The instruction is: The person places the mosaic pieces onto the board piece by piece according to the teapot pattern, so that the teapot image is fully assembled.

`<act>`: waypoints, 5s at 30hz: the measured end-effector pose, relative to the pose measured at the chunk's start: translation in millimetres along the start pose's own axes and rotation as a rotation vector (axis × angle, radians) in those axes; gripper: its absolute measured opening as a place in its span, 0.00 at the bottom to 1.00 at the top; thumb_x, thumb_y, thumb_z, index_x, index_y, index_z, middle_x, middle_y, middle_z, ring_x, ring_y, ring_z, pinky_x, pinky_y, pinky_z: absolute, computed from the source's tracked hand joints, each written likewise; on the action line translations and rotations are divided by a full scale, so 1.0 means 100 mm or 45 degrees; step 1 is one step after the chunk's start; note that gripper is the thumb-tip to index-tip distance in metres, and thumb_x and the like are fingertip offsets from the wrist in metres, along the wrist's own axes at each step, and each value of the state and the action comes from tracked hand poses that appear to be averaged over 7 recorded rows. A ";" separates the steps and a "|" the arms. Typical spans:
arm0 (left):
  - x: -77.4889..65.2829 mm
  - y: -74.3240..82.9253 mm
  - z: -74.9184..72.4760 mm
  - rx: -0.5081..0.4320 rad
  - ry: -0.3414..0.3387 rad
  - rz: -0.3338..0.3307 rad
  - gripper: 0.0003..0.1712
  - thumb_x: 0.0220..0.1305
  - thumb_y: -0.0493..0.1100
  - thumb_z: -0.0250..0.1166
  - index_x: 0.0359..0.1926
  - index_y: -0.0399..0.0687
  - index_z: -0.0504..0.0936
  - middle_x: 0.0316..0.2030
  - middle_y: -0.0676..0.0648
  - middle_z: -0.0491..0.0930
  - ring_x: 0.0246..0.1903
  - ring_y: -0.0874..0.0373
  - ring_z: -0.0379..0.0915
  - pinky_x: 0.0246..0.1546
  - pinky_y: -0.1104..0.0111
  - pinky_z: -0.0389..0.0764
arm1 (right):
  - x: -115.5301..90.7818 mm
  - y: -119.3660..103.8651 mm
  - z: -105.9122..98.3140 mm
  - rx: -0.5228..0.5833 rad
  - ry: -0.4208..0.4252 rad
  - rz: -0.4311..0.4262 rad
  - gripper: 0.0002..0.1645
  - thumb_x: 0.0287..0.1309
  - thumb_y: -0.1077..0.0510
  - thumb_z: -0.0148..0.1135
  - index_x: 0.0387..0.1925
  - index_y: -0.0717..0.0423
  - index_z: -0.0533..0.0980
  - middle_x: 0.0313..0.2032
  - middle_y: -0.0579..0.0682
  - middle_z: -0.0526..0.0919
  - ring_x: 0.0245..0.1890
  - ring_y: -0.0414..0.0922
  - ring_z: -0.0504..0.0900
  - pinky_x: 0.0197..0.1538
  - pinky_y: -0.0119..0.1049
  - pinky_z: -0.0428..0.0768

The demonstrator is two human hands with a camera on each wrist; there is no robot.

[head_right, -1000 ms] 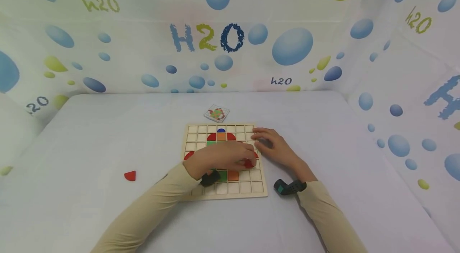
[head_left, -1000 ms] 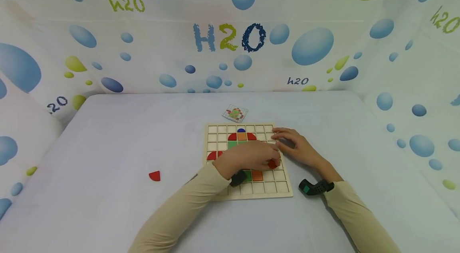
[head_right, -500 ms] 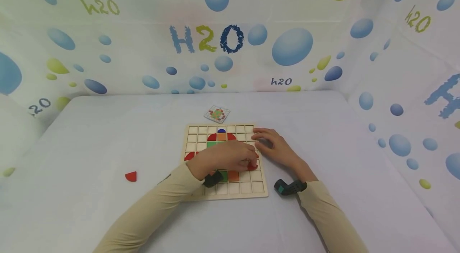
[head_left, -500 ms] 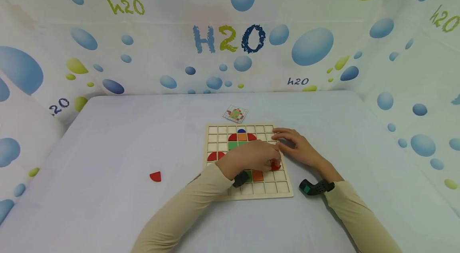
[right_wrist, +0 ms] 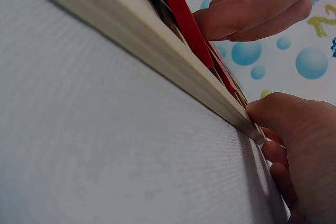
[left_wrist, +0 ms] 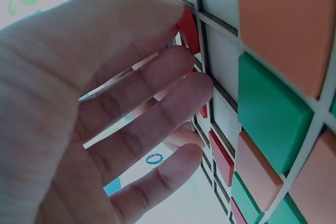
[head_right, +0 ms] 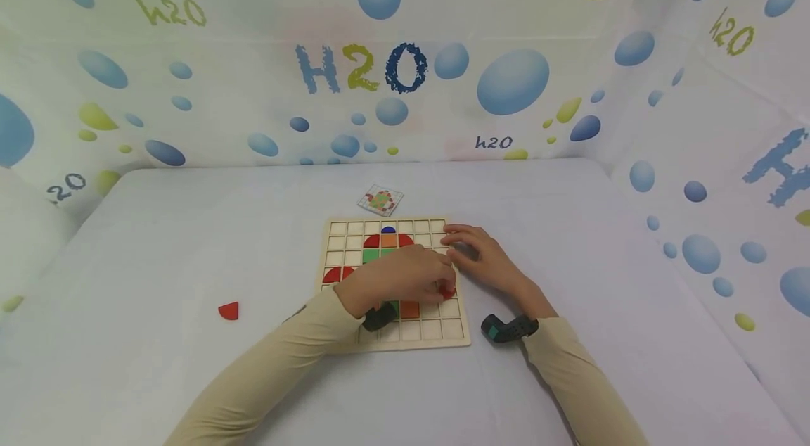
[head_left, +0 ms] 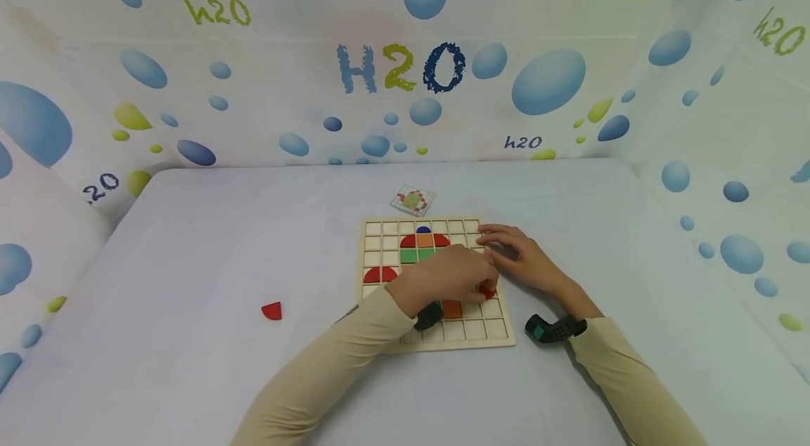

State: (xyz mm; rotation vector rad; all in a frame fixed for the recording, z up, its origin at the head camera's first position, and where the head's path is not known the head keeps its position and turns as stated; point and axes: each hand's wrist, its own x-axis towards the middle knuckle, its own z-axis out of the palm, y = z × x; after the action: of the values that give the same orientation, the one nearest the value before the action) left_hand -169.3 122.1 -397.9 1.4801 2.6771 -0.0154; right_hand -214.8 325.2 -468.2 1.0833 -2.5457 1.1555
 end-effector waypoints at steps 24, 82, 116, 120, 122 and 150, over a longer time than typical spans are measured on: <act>0.04 -0.03 0.09 0.111 0.055 -0.129 0.12 0.64 0.52 0.66 0.45 0.55 0.82 0.31 0.59 0.80 0.31 0.65 0.74 0.33 0.71 0.74 | 0.03 0.00 0.03 -0.016 0.022 -0.042 0.17 0.63 0.68 0.59 0.53 0.59 0.78 0.63 0.60 0.72 0.66 0.59 0.65 0.64 0.60 0.61; -1.27 -0.44 0.13 -0.016 0.209 -0.296 0.06 0.63 0.46 0.67 0.38 0.51 0.84 0.32 0.54 0.78 0.27 0.62 0.69 0.34 0.67 0.71 | -0.02 0.02 0.07 -0.044 0.043 -0.001 0.16 0.63 0.64 0.61 0.52 0.59 0.78 0.63 0.58 0.72 0.66 0.57 0.66 0.64 0.54 0.62; -2.16 -0.71 0.22 -0.326 0.174 -0.627 0.09 0.59 0.39 0.69 0.42 0.52 0.83 0.40 0.55 0.79 0.23 0.66 0.71 0.30 0.71 0.75 | -0.02 0.03 0.07 -0.019 0.032 0.049 0.16 0.64 0.62 0.60 0.54 0.54 0.78 0.64 0.56 0.71 0.67 0.57 0.64 0.65 0.59 0.61; -2.26 -0.72 0.21 -0.420 0.183 -0.668 0.11 0.59 0.38 0.69 0.44 0.47 0.82 0.41 0.51 0.79 0.19 0.68 0.70 0.26 0.74 0.75 | -0.01 0.04 0.07 -0.017 0.031 0.046 0.16 0.65 0.62 0.60 0.54 0.55 0.78 0.64 0.56 0.71 0.67 0.57 0.64 0.65 0.59 0.60; -2.30 -0.72 0.19 -0.432 0.185 -0.675 0.12 0.58 0.38 0.69 0.44 0.46 0.82 0.41 0.50 0.79 0.19 0.68 0.72 0.30 0.72 0.76 | -0.02 0.05 0.07 -0.025 0.033 0.040 0.16 0.64 0.62 0.60 0.53 0.55 0.78 0.64 0.56 0.72 0.67 0.57 0.64 0.64 0.59 0.61; -2.57 -0.89 0.27 -0.561 0.140 -0.660 0.16 0.51 0.31 0.72 0.41 0.44 0.79 0.32 0.54 0.75 0.34 0.58 0.71 0.36 0.68 0.76 | -0.02 0.01 0.08 -0.007 0.016 0.080 0.16 0.65 0.61 0.60 0.54 0.56 0.77 0.65 0.57 0.70 0.68 0.58 0.62 0.66 0.60 0.59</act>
State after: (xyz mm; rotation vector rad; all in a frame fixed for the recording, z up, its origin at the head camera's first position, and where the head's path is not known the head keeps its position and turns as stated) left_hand -106.8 -144.3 -407.5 0.6652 2.8143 0.5924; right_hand -212.8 321.8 -475.3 0.9983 -2.5894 1.1654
